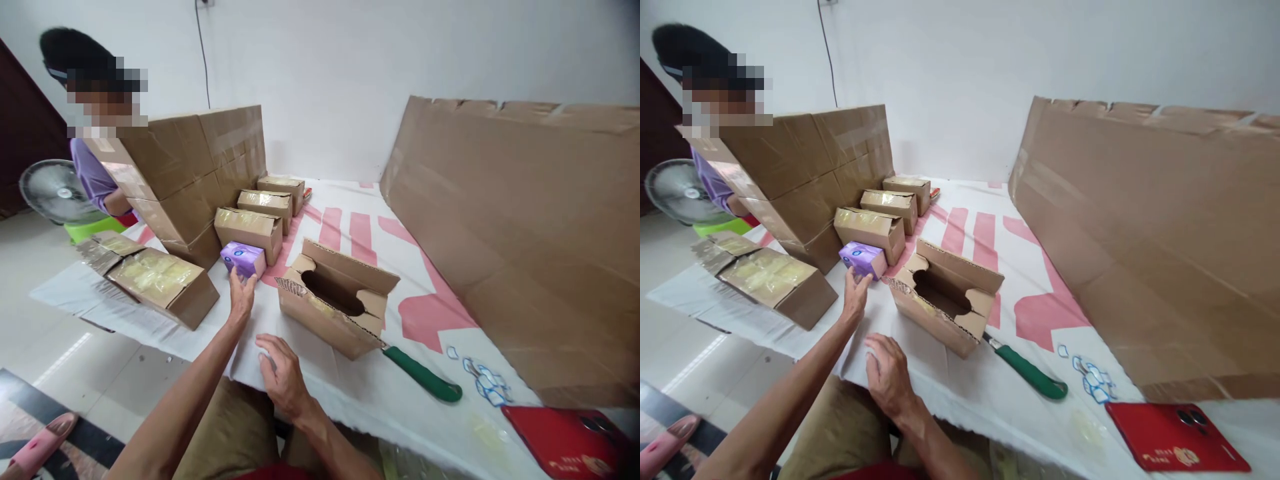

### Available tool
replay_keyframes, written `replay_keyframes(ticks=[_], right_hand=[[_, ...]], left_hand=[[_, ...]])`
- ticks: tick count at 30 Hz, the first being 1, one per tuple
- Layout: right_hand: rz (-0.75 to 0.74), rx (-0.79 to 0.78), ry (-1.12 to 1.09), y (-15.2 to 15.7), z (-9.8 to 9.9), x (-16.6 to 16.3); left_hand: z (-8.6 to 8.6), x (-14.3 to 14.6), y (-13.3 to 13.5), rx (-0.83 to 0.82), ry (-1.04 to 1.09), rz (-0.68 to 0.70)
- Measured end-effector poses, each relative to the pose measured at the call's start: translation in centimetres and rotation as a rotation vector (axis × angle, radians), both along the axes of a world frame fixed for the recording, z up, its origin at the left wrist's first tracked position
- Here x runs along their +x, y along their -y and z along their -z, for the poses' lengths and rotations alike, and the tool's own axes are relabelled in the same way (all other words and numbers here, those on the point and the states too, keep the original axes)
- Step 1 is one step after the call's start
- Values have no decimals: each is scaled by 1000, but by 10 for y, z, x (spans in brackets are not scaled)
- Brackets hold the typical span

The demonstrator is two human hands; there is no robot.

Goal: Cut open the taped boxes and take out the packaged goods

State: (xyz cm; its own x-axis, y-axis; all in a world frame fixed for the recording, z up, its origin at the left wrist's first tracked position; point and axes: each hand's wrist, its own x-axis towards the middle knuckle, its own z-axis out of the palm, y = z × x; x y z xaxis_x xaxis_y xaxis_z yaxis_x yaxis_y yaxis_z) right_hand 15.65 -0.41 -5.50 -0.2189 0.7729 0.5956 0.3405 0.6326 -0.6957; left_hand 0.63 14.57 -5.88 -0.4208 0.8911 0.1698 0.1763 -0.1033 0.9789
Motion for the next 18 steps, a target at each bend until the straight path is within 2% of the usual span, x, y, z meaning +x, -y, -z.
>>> replay_keyframes(ticks=[2, 4, 6, 7, 8, 9, 10, 12, 15, 18], right_hand=[[-22, 107, 1, 29, -23, 29], [57, 208, 39, 54, -43, 70], [223, 225, 105, 64, -57, 117], [361, 272, 96, 63, -61, 139], [467, 241, 94, 58, -63, 160], [511, 172, 124, 49, -63, 177], [517, 97, 149, 37, -61, 192], [430, -66, 193, 10, -53, 211], [266, -248, 193, -28, -40, 220], [204, -282, 111, -51, -35, 213]], left_hand=[[-2, -1, 24, -23, -3, 55], [-6, 2, 44, -22, -18, 137], [-11, 9, 57, -1, -28, 214], [-14, 15, 60, 12, -30, 247], [-17, 21, 61, 24, -30, 280], [-21, 28, 61, 34, -28, 317], [-25, 35, 60, 43, -22, 358], [-31, 50, 56, 54, 4, 441], [-39, 66, 51, 61, 42, 487], [-44, 69, 52, 56, 38, 447]])
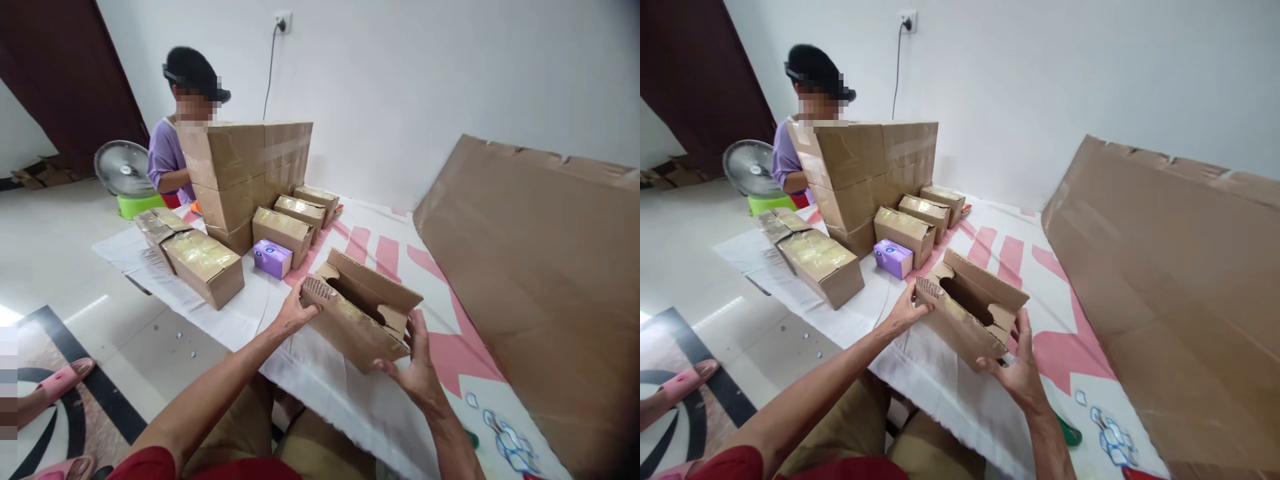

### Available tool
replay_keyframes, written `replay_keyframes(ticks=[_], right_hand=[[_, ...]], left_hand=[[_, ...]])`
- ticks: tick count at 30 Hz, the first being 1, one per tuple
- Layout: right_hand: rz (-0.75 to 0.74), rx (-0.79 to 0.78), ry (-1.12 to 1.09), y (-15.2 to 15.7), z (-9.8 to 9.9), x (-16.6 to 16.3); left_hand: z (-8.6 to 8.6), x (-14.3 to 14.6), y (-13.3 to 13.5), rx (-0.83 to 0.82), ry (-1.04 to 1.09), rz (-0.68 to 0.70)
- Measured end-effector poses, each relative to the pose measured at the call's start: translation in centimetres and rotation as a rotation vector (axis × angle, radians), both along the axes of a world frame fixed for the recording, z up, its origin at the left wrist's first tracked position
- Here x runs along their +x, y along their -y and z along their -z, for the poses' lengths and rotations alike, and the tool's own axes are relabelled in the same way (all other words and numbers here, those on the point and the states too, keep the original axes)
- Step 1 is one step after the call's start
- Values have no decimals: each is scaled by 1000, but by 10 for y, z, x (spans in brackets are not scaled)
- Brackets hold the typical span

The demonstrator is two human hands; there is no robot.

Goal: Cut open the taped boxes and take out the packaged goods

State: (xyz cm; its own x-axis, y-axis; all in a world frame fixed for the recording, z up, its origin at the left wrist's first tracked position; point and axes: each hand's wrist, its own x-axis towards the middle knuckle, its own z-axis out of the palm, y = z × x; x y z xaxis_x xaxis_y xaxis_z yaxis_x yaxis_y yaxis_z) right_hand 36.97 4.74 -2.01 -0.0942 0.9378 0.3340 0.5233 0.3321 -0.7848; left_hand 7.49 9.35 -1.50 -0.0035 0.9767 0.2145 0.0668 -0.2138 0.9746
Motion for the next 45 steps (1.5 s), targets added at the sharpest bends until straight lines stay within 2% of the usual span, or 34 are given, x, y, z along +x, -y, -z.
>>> replay_keyframes(ticks=[4, 8, 10, 12, 14, 17, 23, 28, 32, 37, 41, 45], right_hand=[[-2, 57, -81, -3, -1, -19], [-71, -24, -53, 11, 0, -44], [-118, -66, -57, 16, 0, -55], [-154, -83, -68, 17, -2, -62], [-152, -73, -77, 17, -2, -66], [-114, -34, -78, 18, 2, -64], [-50, -26, -124, 31, 16, -50], [-9, -11, -154, 37, 14, -51], [0, -3, -104, 36, 12, -53], [-45, -29, -116, 31, 16, -52], [-65, -17, -131, 30, 10, -61], [-11, -37, -212, 30, 0, -77]], left_hand=[[-2, -15, 21, 7, -28, -80], [7, -47, 66, -16, -71, -227], [12, -66, 86, -42, -25, -196], [15, -86, 94, -112, 60, -165], [17, -101, 86, -209, 116, -228], [19, -110, 48, -279, 113, -354], [34, -93, -46, -332, -14, -435], [39, -89, -90, -374, -171, -540], [41, -95, -104, -383, -226, -575], [42, -104, -106, -400, -234, -570], [39, -107, -100, -354, -197, -555], [38, -113, -84, -239, -120, -615]])
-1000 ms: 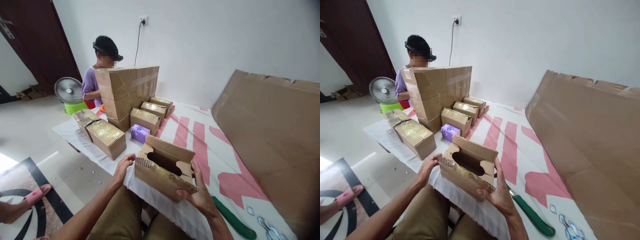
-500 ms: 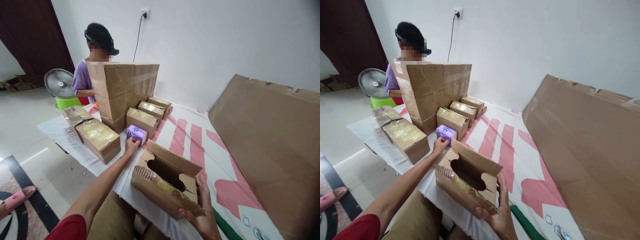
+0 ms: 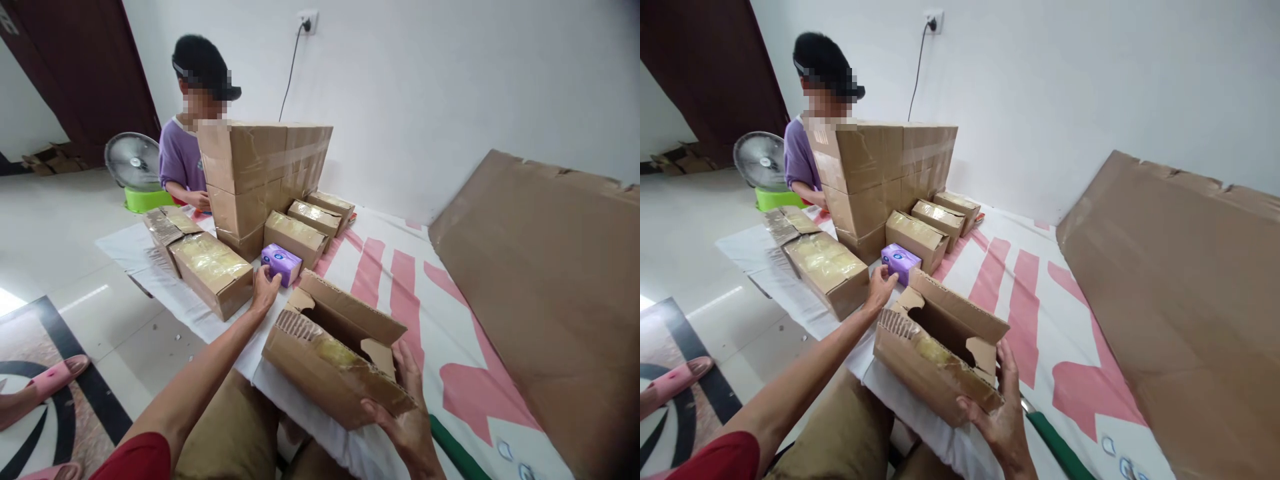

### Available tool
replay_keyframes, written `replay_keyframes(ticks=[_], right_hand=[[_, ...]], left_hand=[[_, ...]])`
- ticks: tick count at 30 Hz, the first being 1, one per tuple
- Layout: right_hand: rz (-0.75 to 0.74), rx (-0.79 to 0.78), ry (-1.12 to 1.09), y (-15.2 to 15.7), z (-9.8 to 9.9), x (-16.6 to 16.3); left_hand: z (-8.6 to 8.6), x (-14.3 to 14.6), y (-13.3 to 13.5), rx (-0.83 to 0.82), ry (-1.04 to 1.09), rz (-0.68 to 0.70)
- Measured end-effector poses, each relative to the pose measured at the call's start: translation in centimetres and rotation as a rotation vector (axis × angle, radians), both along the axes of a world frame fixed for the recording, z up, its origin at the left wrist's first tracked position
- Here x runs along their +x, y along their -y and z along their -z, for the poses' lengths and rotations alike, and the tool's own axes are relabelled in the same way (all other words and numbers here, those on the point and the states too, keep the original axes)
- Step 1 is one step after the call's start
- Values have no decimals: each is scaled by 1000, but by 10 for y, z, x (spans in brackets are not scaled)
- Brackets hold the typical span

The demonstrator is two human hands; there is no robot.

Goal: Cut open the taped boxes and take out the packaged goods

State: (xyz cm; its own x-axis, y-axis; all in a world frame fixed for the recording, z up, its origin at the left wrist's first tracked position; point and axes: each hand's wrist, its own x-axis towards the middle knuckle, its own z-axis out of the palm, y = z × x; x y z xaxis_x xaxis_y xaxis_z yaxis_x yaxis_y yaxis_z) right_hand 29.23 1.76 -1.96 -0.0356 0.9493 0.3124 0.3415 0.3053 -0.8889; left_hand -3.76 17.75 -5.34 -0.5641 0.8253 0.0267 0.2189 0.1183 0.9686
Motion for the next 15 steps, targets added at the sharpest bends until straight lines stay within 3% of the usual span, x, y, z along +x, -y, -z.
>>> replay_keyframes(ticks=[8, 15], right_hand=[[-30, 32, -10, -15, 2, -11], [-57, 26, -57, -9, -13, -22]], left_hand=[[5, -8, 10, 52, 115, -102], [3, -19, 20, 61, 128, -124]])
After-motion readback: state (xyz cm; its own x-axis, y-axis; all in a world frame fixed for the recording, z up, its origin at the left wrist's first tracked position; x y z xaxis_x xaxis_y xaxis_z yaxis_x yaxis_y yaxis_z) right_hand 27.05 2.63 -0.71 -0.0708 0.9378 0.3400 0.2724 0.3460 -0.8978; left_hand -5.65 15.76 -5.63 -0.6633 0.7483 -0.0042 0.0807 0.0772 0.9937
